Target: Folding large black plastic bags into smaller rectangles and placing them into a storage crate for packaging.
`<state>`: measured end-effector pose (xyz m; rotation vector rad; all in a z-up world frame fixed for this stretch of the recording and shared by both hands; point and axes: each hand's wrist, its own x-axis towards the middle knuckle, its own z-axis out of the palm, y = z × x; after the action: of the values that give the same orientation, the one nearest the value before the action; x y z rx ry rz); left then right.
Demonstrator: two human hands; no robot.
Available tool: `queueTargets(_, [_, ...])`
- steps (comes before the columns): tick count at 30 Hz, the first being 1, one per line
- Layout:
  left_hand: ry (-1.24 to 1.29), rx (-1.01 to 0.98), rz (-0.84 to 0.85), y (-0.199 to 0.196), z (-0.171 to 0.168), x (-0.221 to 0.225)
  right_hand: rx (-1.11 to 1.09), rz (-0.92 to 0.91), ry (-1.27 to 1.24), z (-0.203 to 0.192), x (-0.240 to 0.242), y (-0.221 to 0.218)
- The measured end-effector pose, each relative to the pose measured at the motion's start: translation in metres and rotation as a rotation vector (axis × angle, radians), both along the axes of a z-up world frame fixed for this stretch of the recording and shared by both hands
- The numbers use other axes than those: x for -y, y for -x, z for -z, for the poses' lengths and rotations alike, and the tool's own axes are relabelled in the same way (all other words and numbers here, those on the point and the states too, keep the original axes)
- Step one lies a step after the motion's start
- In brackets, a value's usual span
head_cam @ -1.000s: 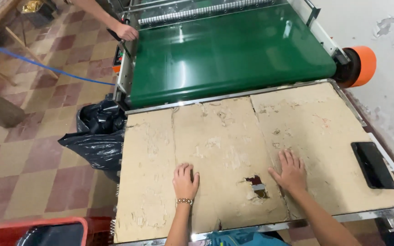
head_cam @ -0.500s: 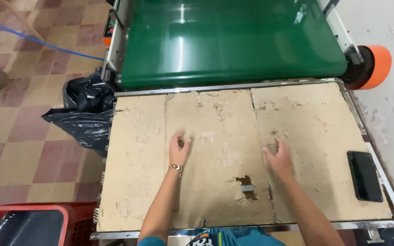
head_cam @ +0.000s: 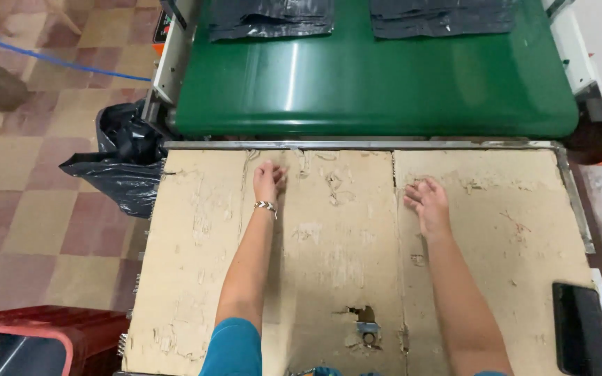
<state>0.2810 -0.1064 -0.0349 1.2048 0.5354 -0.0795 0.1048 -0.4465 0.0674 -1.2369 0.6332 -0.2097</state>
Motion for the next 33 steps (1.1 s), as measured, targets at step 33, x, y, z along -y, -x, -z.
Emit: queueTargets(33, [0.434,-0.082,-0.481,0.187,-0.157,-0.081,-0.04,-0.264,-0.695,0.052,-0.157,0.15])
